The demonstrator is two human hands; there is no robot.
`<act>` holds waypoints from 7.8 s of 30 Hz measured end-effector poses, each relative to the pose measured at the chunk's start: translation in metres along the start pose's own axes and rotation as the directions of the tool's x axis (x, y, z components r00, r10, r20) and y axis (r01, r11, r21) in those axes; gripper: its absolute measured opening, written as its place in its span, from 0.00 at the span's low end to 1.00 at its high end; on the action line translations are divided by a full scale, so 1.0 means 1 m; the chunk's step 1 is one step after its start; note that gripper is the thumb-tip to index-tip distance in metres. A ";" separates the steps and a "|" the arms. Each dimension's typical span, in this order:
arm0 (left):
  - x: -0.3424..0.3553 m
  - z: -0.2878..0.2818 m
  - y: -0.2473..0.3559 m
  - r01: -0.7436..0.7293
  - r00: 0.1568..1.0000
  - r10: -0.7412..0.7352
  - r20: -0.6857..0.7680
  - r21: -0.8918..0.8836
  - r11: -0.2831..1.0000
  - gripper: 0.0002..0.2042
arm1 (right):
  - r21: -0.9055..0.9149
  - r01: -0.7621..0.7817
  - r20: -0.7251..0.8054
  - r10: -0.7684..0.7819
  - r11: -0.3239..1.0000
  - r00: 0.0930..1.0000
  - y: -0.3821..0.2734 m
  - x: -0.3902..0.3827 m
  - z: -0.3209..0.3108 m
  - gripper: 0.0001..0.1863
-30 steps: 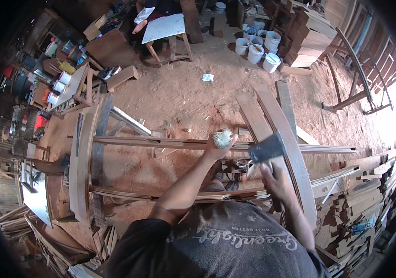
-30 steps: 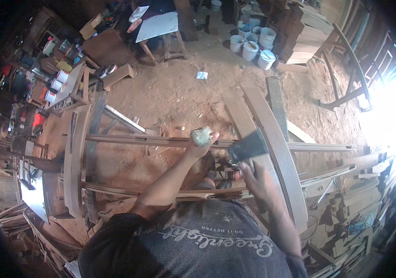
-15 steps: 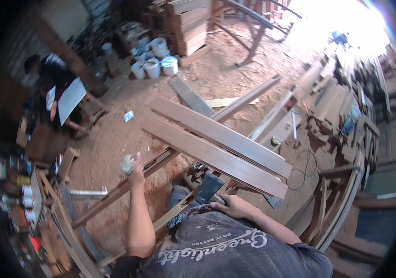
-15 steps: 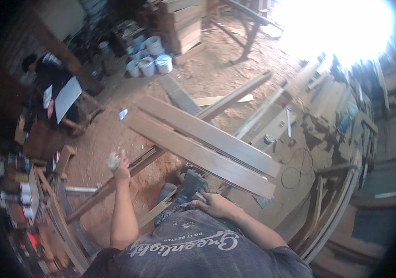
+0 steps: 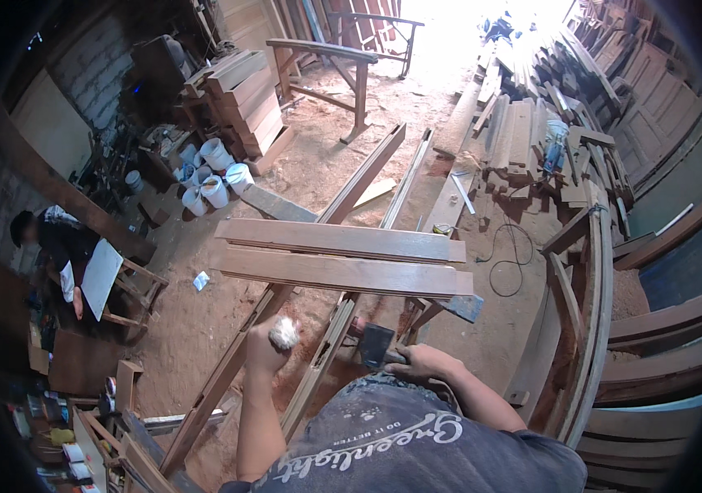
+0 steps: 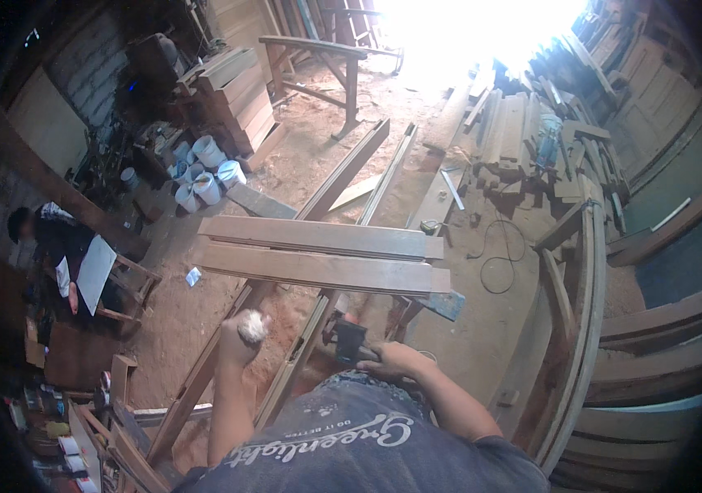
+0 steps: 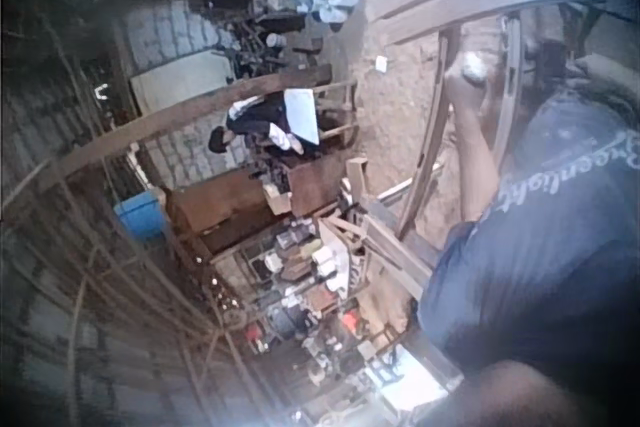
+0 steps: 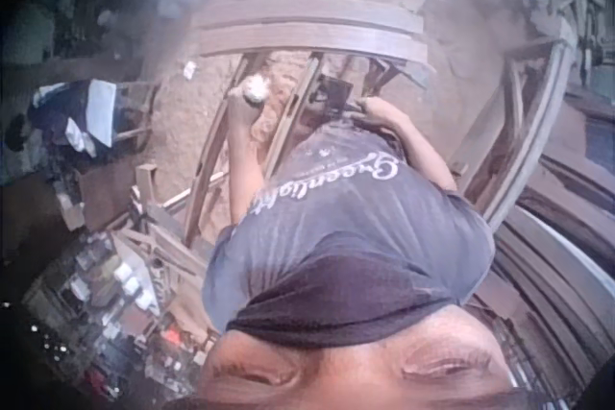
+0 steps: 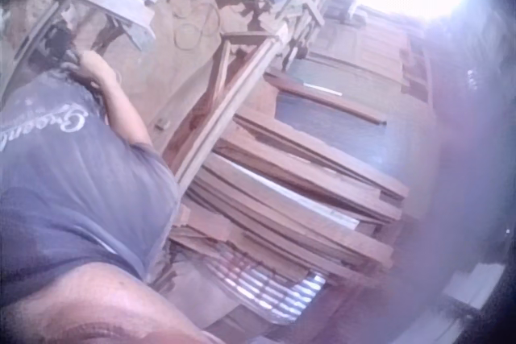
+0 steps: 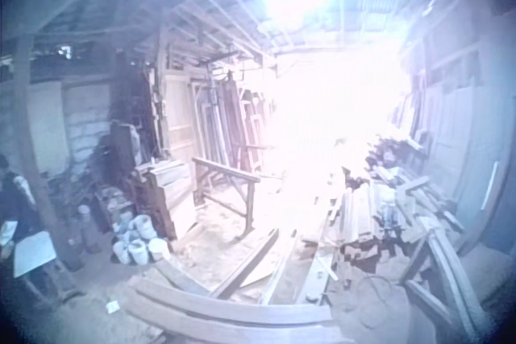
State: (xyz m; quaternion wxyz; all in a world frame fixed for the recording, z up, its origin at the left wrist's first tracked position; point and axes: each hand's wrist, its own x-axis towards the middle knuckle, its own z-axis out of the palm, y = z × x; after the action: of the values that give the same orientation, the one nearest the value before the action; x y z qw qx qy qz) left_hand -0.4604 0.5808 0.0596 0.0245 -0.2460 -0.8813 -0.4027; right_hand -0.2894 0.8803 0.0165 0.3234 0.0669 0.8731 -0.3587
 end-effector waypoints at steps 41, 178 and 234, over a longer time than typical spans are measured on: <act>0.017 0.316 0.294 -0.007 0.599 -0.098 0.795 0.127 0.992 0.22 | 0.616 -0.719 0.218 0.807 0.323 0.550 0.541 -0.163 0.147 0.36; 0.817 0.584 0.269 0.172 -0.982 0.145 -0.119 -0.263 0.949 0.19 | -0.498 0.836 0.720 0.429 -0.230 0.546 -0.009 0.979 -0.694 0.29; 0.713 0.547 0.196 0.404 -0.909 0.339 -0.242 -0.710 0.577 0.12 | 0.894 0.421 0.435 0.073 -0.154 -0.897 -0.082 0.426 -0.712 0.16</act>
State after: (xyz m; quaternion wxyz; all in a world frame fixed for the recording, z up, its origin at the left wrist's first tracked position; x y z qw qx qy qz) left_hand -0.9130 1.3792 -0.0004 0.6693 0.7135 -0.1982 -0.0598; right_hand -1.0188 1.2478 0.1837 0.3460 -0.9254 0.0150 -0.1542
